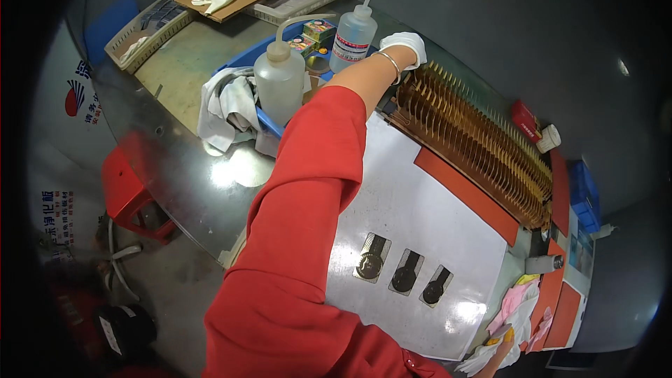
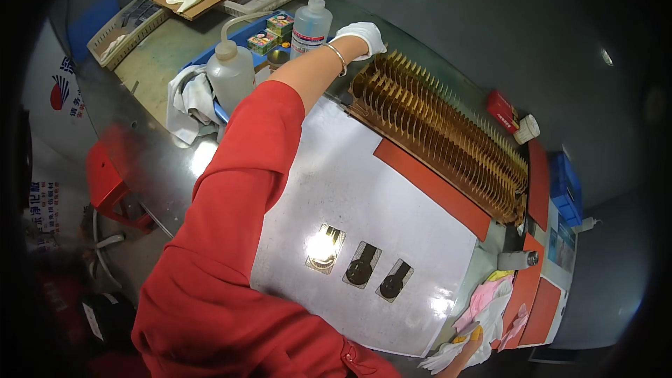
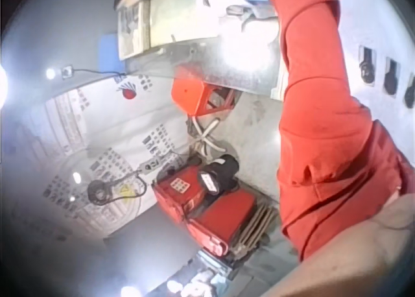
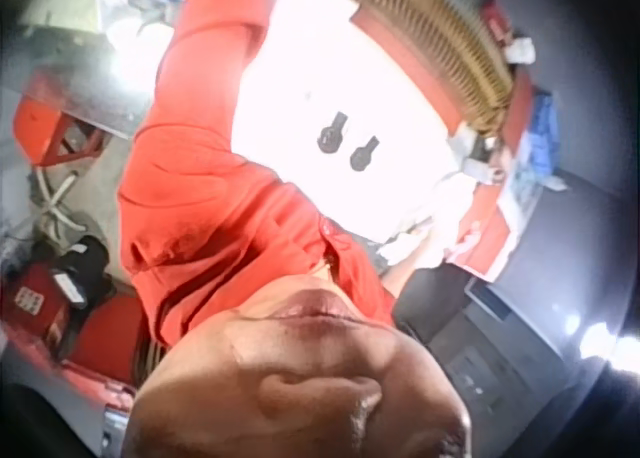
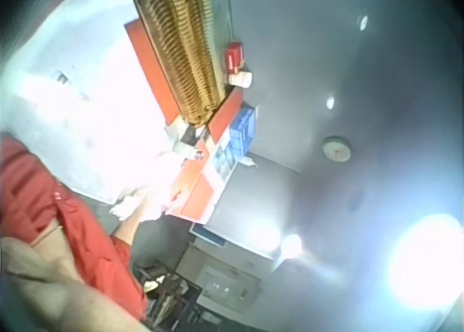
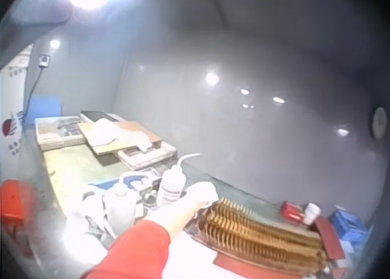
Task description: The person cleans several small, dark, rectangular metal parts arranged on a white tray. They use a white cloth and a yellow sponge to wipe the surfaces of the parts, occasionally dipping the sponge into a clear liquid from a squeeze bottle. The person handles the parts one by one, wiping them thoroughly before moving to the next.
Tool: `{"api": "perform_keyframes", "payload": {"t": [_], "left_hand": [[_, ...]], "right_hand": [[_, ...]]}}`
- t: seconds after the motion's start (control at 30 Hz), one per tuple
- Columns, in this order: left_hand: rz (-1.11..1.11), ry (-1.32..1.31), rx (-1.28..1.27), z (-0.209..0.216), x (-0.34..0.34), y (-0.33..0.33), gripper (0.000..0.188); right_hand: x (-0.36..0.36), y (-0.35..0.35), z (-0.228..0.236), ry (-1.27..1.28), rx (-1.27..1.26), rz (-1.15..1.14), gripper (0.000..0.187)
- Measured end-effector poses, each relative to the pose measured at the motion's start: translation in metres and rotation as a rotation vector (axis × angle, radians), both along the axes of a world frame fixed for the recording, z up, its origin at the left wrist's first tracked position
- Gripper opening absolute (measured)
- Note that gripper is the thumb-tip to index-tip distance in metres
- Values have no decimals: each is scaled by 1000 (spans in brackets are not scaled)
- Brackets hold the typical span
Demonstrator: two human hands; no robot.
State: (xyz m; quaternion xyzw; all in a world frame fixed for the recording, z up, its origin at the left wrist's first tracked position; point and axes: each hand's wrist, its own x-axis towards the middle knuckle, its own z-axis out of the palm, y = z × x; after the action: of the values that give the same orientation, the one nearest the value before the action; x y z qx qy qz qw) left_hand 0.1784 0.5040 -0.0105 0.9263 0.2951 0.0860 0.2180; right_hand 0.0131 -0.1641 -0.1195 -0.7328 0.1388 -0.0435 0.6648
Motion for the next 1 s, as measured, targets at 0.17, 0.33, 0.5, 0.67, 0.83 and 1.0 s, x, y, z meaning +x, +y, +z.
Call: {"api": "perform_keyframes", "payload": {"t": [0.17, 0.33, 0.5, 0.67, 0.83, 1.0], "left_hand": [[-148, 46, 65, -18, 27, 16, 28], [-141, -89, 80, -11, 27, 20, 28], [-189, -93, 66, -8, 26, 6, 29], [-203, 60, 97, -7, 25, -9, 29], [-53, -118, 107, 11, -11, -5, 32], [-157, -341, 159, 21, -109, -56, 36]], "right_hand": [[-15, 20, 8, 49, 33, -24, 37], [-14, 27, 16, 67, 21, -9, 41], [-21, 73, 39, 13, 33, -74, 40], [33, -86, -47, -26, -129, 116, 31], [46, -103, -54, -23, -132, 169, 28], [45, -115, -58, -4, -127, 178, 26]]}}
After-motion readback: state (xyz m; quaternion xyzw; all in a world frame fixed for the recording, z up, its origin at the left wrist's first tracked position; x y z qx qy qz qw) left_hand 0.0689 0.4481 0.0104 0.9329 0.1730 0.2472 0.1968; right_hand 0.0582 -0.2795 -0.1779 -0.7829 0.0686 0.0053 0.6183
